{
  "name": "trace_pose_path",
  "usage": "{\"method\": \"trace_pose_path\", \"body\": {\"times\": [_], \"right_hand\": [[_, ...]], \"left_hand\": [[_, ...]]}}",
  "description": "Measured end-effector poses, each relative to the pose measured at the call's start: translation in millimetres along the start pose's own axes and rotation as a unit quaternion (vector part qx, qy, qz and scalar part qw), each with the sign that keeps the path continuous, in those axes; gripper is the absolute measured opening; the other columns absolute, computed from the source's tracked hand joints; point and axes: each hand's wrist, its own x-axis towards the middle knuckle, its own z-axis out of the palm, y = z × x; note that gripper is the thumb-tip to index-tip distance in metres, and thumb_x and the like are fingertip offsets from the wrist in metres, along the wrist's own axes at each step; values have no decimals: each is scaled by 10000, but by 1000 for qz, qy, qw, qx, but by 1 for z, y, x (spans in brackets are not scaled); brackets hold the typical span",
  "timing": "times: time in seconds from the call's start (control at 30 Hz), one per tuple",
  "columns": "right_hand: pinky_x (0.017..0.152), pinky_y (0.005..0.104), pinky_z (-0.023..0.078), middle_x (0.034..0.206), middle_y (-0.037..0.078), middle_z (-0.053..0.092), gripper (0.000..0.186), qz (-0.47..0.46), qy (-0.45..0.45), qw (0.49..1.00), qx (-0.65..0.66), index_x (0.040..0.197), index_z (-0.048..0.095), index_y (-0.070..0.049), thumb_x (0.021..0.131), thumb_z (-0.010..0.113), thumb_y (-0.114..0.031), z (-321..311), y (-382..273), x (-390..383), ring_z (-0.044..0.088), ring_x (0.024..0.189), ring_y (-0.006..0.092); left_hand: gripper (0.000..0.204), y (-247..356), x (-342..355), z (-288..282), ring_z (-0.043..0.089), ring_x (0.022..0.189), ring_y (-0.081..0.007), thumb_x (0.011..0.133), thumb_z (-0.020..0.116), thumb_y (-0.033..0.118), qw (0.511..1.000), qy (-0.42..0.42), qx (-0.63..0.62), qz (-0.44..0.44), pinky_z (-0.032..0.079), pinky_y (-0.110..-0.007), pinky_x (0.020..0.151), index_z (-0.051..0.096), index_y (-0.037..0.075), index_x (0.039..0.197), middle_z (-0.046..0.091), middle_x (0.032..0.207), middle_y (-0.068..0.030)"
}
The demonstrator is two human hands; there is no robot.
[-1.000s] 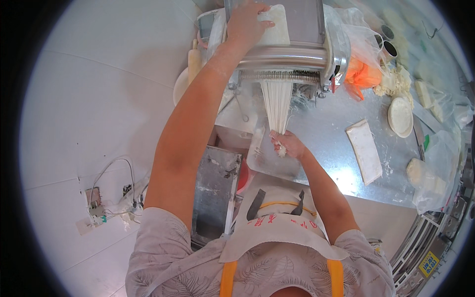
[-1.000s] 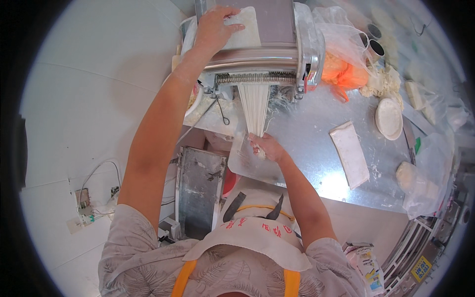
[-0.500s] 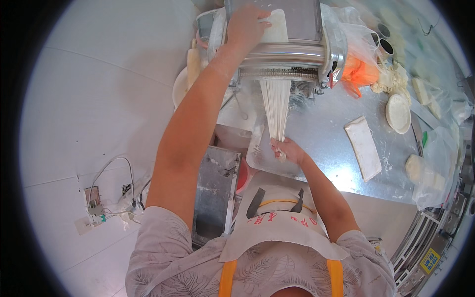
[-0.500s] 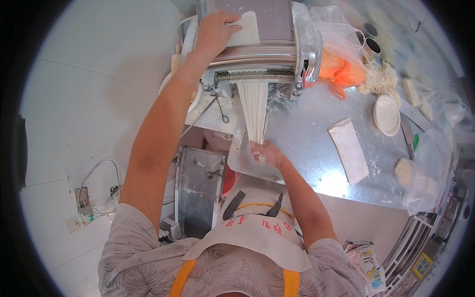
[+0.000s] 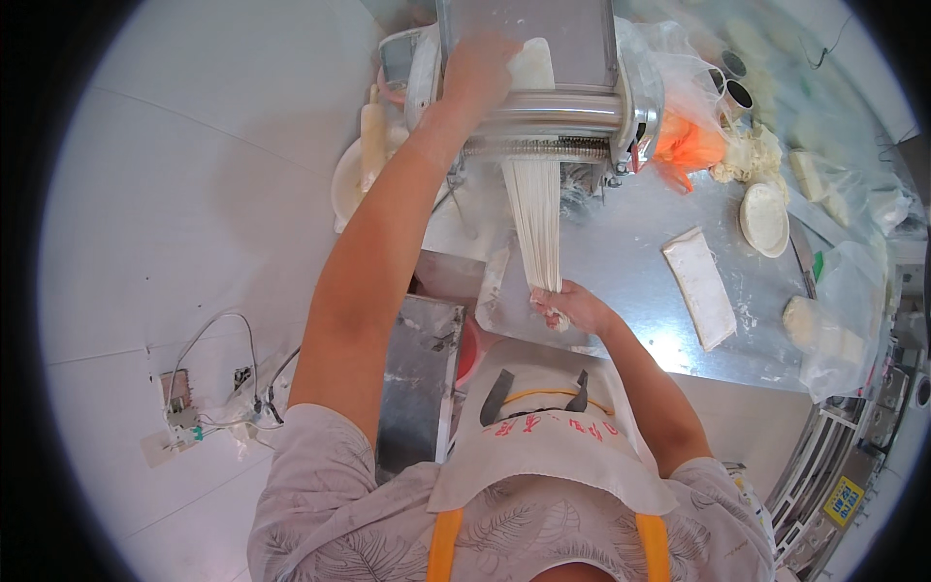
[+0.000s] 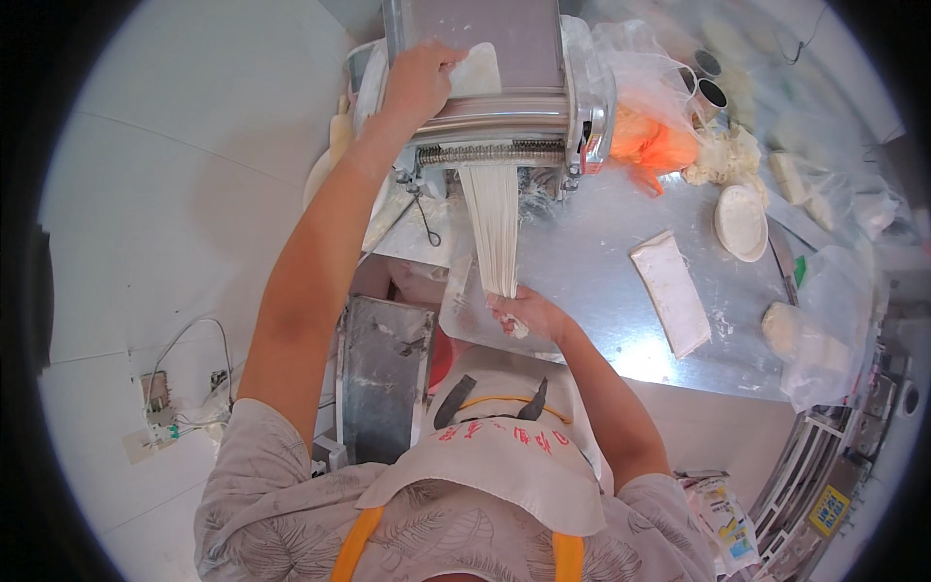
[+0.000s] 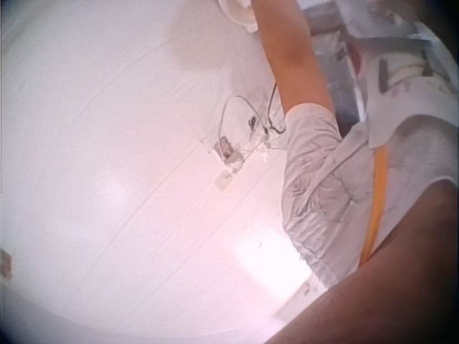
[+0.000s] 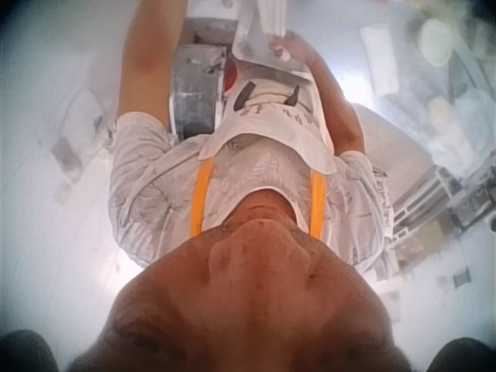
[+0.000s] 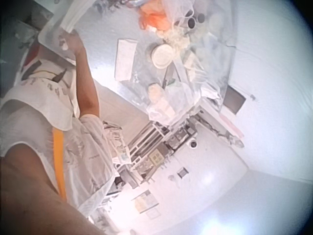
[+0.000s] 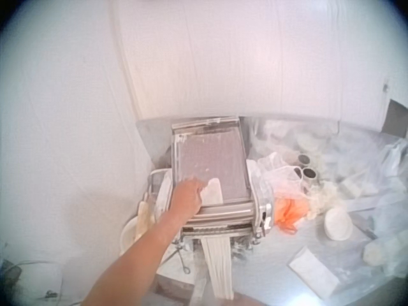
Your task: The person operates a pasta machine to extrude dough into noodles, then gathers, cuts, and packages the noodles into plastic bags. The person handles dough sheets, noodles, a knife, and plastic bags during the process.
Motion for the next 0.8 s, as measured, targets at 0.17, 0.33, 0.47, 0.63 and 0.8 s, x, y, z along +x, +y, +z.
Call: {"method": "trace_pose_path", "body": {"times": [0.17, 0.33, 0.47, 0.63, 0.8], "right_hand": [[626, 287, 463, 815, -13, 516, 248, 4, -2, 999, -31, 1044, 570, -91, 1058, 640, -328, 24, -26, -28, 506, 680, 115], [626, 287, 464, 823, -11, 521, 265, -9, -5, 999, -53, 1011, 571, -90, 1068, 623, -344, 39, -40, -48, 510, 681, 117], [617, 274, 404, 820, -19, 477, 288, -6, -10, 999, -53, 1015, 575, -90, 1058, 640, -367, 59, -54, -62, 431, 683, 112], [596, 273, 406, 799, -30, 492, 315, 5, 20, 998, -63, 1007, 592, -90, 1045, 652, -396, 77, -71, -82, 471, 678, 106], [604, 268, 428, 800, -31, 528, 332, 17, 35, 997, -68, 1018, 622, -84, 1035, 663, -413, 90, -77, -92, 516, 693, 99]], "left_hand": [[349, -6, -6, 1, 664, 1021, -413, 898, 568, 2, 1000, 13, -18, 10, 527, -473, 917, 806, 124, 1122, 711, 1107, -177], [411, 0, -10, -1, 658, 1061, -407, 838, 563, -57, 1000, -9, -11, -1, 517, -450, 944, 806, 109, 1126, 708, 1130, -185], [359, 0, -21, -7, 648, 983, -399, 851, 583, -55, 999, 33, -37, 23, 512, -462, 919, 785, 86, 1113, 699, 1038, -174], [105, 84, -111, -56, 631, 901, -287, 935, 653, 55, 979, 88, -172, -73, 511, -403, 836, 722, 52, 1014, 666, 938, -107], [384, 65, -228, 3, 648, 963, -194, 995, 713, 297, 773, -96, -403, -480, 531, -343, 873, 647, -6, 1221, 689, 1070, -76]]}}
